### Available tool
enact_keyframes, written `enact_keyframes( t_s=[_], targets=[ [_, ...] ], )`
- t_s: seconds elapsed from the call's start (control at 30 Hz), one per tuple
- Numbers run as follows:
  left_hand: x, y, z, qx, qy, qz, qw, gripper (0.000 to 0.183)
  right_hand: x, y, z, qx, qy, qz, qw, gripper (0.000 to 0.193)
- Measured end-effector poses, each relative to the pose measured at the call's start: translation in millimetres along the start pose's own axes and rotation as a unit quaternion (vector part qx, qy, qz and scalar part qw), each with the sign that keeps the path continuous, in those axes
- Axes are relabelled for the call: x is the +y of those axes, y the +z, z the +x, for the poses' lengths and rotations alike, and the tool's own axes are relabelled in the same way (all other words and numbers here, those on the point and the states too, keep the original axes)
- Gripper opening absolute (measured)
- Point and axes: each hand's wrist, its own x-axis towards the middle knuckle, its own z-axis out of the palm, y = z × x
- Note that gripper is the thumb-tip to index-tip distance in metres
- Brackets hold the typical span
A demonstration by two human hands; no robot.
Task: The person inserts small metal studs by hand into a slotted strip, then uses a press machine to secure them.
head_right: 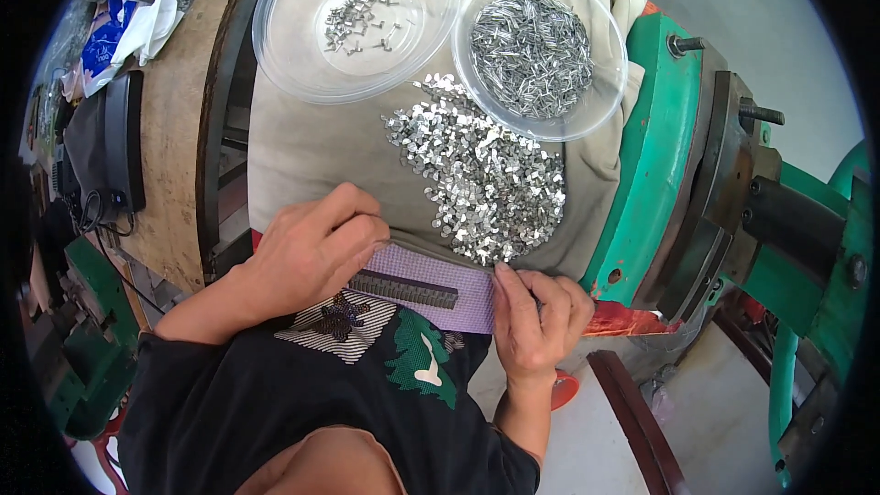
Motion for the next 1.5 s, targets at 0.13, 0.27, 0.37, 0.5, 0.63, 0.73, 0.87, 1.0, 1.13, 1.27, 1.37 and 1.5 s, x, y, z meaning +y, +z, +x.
enact_keyframes(
  t_s=[0.13,0.27,0.37,0.5,0.63,0.73,0.87,1.0,1.13,1.27,1.37,1.5],
  targets=[
    [-0.6,-5.3,4.8,0.045,-0.005,0.011,0.999,0.017,-1.0,-1.7,15.8,0.049,-0.008,-0.011,0.999,0.029],
    [-2.1,-10.6,14.1,0.076,0.004,0.013,0.997,0.017,-3.9,-5.8,38.5,0.087,-0.003,-0.047,0.995,0.027],
    [-2.0,-10.8,16.1,0.114,-0.002,0.021,0.993,0.017,-6.5,-7.2,48.5,0.107,-0.005,-0.057,0.993,0.026],
    [-6.2,-10.0,11.9,0.093,0.017,-0.003,0.996,0.016,-2.4,-7.7,38.8,0.079,-0.016,-0.023,0.996,0.025],
    [-8.0,-6.7,-4.6,-0.028,0.060,-0.025,0.997,0.016,9.0,-21.0,12.4,-0.049,-0.036,0.033,0.998,0.025],
    [-10.8,4.1,-16.3,-0.077,0.078,0.002,0.994,0.017,8.7,-22.0,0.8,-0.115,-0.039,-0.002,0.993,0.027],
    [-9.1,3.1,-22.5,-0.083,0.114,0.016,0.990,0.020,4.0,-17.4,0.9,-0.103,-0.044,0.038,0.993,0.031],
    [-5.2,3.0,-27.1,-0.079,0.131,0.062,0.986,0.014,-15.0,-9.9,3.6,-0.136,-0.047,0.117,0.983,0.033],
    [-4.8,4.4,-32.2,-0.058,0.155,0.089,0.982,0.018,-20.3,0.6,-4.1,-0.131,-0.054,0.152,0.978,0.038],
    [0.6,9.3,-27.5,-0.025,0.152,0.111,0.982,0.017,-15.4,-3.8,0.9,-0.121,-0.052,0.134,0.982,0.036],
    [1.0,11.1,-19.1,-0.029,0.135,0.120,0.983,0.018,-6.6,-11.1,10.6,-0.150,-0.046,0.142,0.977,0.032],
    [5.1,7.8,-5.4,-0.014,0.091,0.047,0.995,0.035,-10.5,-11.2,20.6,-0.131,-0.024,0.125,0.983,0.035]
  ],
)
